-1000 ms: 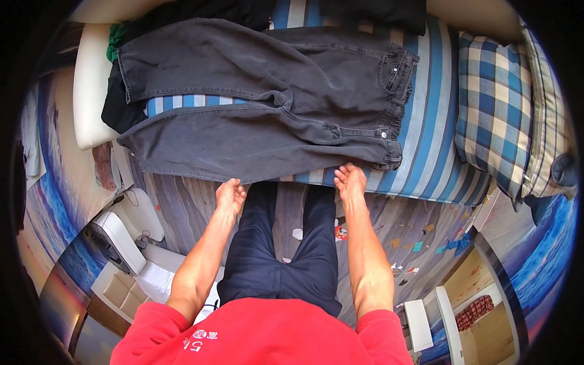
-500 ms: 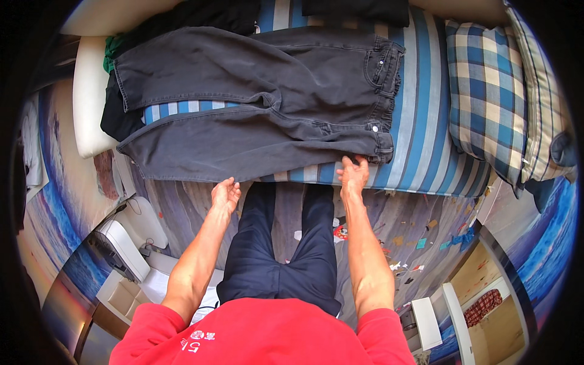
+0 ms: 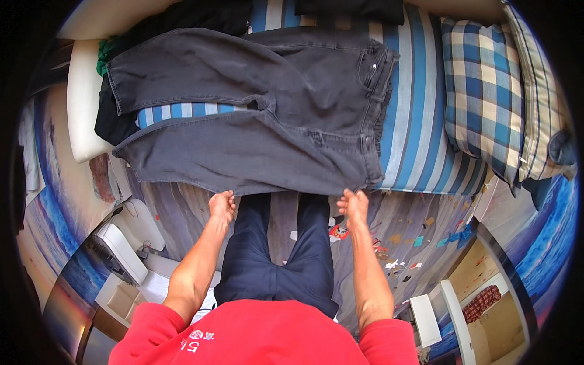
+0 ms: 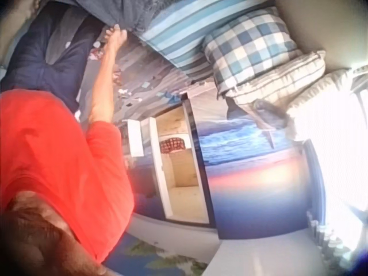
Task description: The person folds a pair of dark gray pants on a blue and white striped cushion placed on the floor. They smooth the fabric, fold the legs together, and then fold the garment in half before placing it aside.
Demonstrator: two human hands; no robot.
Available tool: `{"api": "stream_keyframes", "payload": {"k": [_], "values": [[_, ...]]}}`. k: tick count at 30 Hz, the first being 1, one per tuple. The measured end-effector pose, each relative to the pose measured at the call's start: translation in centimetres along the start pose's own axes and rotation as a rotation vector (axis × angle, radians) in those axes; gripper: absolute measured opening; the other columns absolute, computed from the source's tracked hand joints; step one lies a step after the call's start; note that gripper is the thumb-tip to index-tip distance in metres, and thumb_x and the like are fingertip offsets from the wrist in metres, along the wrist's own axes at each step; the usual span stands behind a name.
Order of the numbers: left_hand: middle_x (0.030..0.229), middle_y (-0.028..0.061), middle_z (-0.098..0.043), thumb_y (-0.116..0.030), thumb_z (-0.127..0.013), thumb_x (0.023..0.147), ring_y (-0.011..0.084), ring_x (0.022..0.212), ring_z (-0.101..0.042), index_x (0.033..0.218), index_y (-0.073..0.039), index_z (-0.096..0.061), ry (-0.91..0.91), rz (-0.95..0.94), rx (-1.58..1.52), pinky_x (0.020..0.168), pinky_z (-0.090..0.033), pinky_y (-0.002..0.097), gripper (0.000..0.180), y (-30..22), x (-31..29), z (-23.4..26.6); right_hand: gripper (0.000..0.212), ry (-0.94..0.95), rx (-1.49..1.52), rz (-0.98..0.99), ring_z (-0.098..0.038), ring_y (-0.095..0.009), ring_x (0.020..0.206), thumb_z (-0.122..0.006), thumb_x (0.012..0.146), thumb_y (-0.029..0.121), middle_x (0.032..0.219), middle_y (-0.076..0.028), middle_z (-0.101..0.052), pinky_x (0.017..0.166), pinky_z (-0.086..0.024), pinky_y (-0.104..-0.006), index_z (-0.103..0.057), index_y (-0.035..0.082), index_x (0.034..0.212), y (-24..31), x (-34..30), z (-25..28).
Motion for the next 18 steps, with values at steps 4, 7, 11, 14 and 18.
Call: {"api": "stream_keyframes", "payload": {"k": [4,7,11,14,18], "values": [[0.066,0.0033,-0.055,-0.005,-0.065,0.086,0.0106,0.053,-0.054,0.078,-0.007,-0.050,0.001,0.010,0.010,0.042,-0.049,0.0245,0.017,0.7,0.9,-1.0,0.037,-0.209,-0.001,0.032,-0.063,-0.017,0.070,-0.069,0.079,0.014,0.092,-0.008,-0.062,0.051,-0.049,-0.0277,-0.052,0.005,0.111,-1.3,1.7,0.2],[0.068,0.0046,-0.057,-0.007,-0.065,0.087,0.0112,0.055,-0.057,0.080,-0.006,-0.052,-0.081,0.033,0.089,0.042,-0.051,0.0250,0.015,0.9,1.5,-0.4,0.061,-0.368,-0.006,0.235,-0.062,-0.019,0.076,-0.074,0.074,0.015,0.101,-0.010,-0.060,0.058,-0.050,-0.0294,-0.046,0.004,0.128,1.3,1.1,1.0],[0.072,0.0067,-0.059,-0.012,-0.066,0.088,0.0140,0.057,-0.060,0.084,-0.005,-0.053,-0.056,0.062,0.037,0.043,-0.052,0.0247,0.016,1.5,1.3,-1.4,0.070,-0.396,-0.172,0.484,-0.060,-0.024,0.090,-0.078,0.072,0.021,0.120,-0.016,-0.054,0.081,-0.047,-0.0355,-0.047,0.003,0.132,4.4,1.0,2.4],[0.076,0.0069,-0.060,-0.017,-0.068,0.088,0.0155,0.061,-0.061,0.086,-0.006,-0.054,-0.072,0.106,0.025,0.047,-0.054,0.0270,0.019,2.2,1.0,-2.4,0.051,-0.400,-0.416,0.455,-0.059,-0.022,0.087,-0.078,0.072,0.024,0.108,-0.015,-0.059,0.082,-0.047,-0.0363,-0.061,0.000,0.114,6.2,1.4,2.6],[0.079,0.0068,-0.060,-0.017,-0.067,0.089,0.0155,0.065,-0.062,0.088,-0.007,-0.056,-0.104,0.101,-0.066,0.051,-0.054,0.0288,0.016,3.2,1.9,-2.9,0.026,-0.263,-0.240,0.356,-0.053,-0.015,0.069,-0.076,0.075,0.019,0.071,-0.004,-0.057,0.064,-0.044,-0.0323,-0.063,-0.001,0.086,6.8,2.0,3.5]]}}
Point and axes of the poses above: each hand's wrist, its own x-axis towards the middle knuckle, its own z-axis out of the back of the hand, y = z × x, the point moved 3 cm from there along x, towards the middle knuckle
